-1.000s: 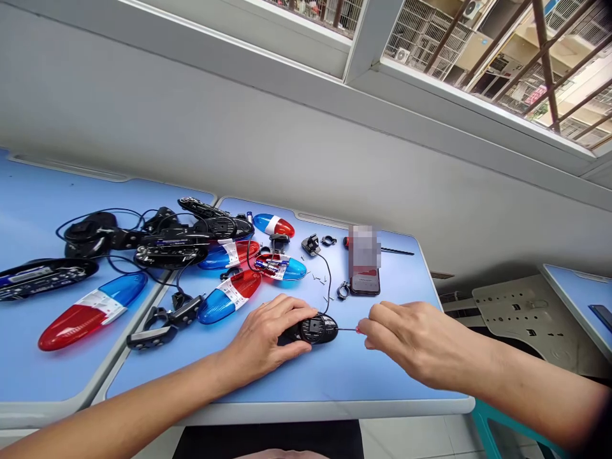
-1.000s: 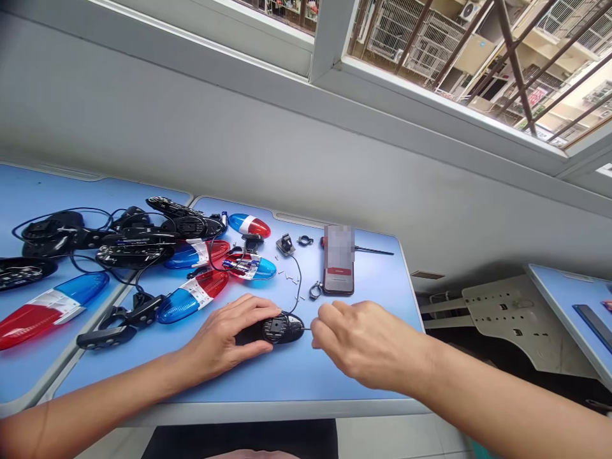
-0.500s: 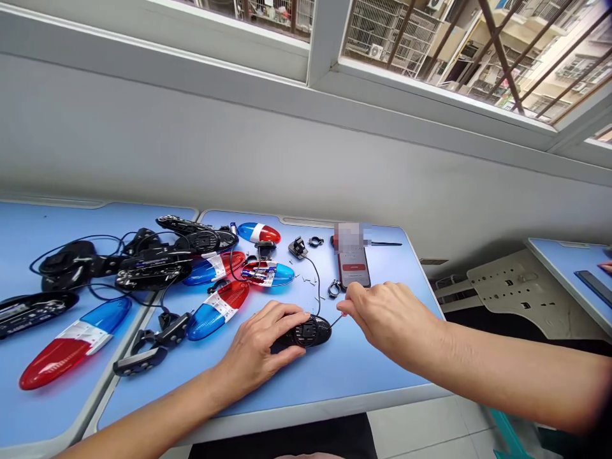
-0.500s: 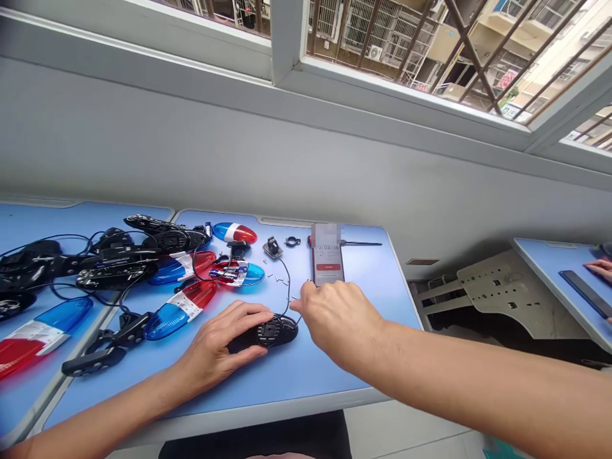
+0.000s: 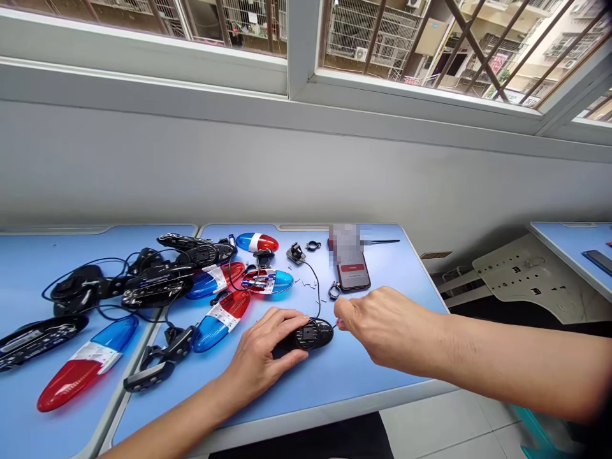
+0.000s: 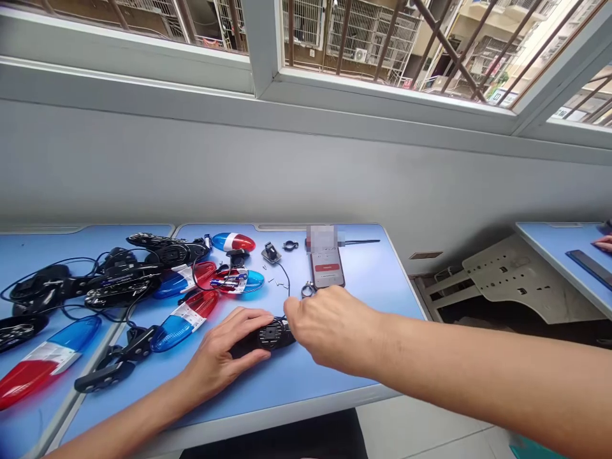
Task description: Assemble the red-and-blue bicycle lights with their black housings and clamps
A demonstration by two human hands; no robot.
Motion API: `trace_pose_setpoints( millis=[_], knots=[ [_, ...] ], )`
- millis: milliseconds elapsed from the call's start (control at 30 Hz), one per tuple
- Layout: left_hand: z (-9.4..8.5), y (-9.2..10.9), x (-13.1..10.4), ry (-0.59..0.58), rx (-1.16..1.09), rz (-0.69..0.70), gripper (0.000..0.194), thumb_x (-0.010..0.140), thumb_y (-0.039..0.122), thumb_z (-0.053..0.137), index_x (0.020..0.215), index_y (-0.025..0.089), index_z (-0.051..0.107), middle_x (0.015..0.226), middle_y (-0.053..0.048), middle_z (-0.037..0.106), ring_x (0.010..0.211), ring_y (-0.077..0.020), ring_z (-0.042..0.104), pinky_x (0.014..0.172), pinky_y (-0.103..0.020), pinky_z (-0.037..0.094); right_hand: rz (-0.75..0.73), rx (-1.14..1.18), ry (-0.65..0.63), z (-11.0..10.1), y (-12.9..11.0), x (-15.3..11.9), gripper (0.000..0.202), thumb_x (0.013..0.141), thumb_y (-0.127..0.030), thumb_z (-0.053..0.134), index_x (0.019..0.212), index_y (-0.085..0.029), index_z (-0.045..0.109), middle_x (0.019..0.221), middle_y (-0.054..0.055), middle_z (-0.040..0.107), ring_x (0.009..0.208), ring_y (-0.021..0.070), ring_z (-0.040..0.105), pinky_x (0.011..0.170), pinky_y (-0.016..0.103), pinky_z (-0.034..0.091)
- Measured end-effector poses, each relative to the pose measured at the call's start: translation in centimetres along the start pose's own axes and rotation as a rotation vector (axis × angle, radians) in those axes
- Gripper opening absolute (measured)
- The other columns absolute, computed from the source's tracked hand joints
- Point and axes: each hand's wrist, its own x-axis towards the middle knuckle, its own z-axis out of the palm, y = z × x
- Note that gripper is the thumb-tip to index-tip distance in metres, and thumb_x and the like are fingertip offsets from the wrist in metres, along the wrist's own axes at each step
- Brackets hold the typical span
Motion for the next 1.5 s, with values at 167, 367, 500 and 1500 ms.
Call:
trace_pose_setpoints(
  millis=[167, 367, 500, 1500],
  knots=[
    [0.0, 0.2, 0.0, -0.004, -0.006, -0.003, 0.043, 0.088, 0.024, 0.066, 0.129, 0.028, 0.054, 0.119, -0.009, 0.063, 0.106, -0.0243, 0.059, 0.088, -0.04, 0.052, 0.048, 0.018, 0.007, -0.7, -0.6, 0.6, 0.017, 0.078, -0.004, 0.056, 0.092, -0.013, 0.057, 0.074, 0.005, 0.066, 0.051, 0.0145, 0.059, 0.041, 0.029, 0.018],
    [0.0, 0.2, 0.0, 0.008, -0.01, -0.008, 0.041, 0.088, 0.025, 0.067, 0.127, 0.026, 0.056, 0.118, -0.009, 0.064, 0.106, -0.0246, 0.06, 0.089, -0.041, 0.052, 0.153, 0.073, -0.008, -1.2, -1.0, 1.0, 0.007, 0.087, -0.012, 0.054, 0.092, -0.013, 0.059, 0.062, 0.004, 0.063, 0.055, 0.0183, 0.062, 0.042, 0.028, 0.019],
    [0.0, 0.2, 0.0, 0.004, -0.014, -0.027, 0.039, 0.087, 0.025, 0.067, 0.125, 0.025, 0.058, 0.118, -0.009, 0.065, 0.107, -0.0248, 0.061, 0.09, -0.04, 0.053, 0.146, 0.07, 0.008, -2.1, -0.8, 0.4, 0.01, 0.086, -0.011, 0.055, 0.093, -0.014, 0.06, 0.061, 0.003, 0.064, 0.053, 0.0167, 0.06, 0.044, 0.027, 0.02],
    [-2.1, -0.8, 11.5, -0.354, 0.724, 0.015, 0.018, 0.086, 0.009, 0.057, 0.074, 0.015, 0.068, 0.078, -0.009, 0.063, 0.075, -0.0216, 0.056, 0.053, -0.027, 0.039, 0.31, 2.038, 0.801, 14.0, 6.1, 0.9, 0.026, 0.086, -0.046, 0.054, 0.078, -0.024, 0.045, 0.066, -0.004, 0.024, 0.058, 0.0143, 0.021, 0.05, 0.026, 0.022]
  ],
)
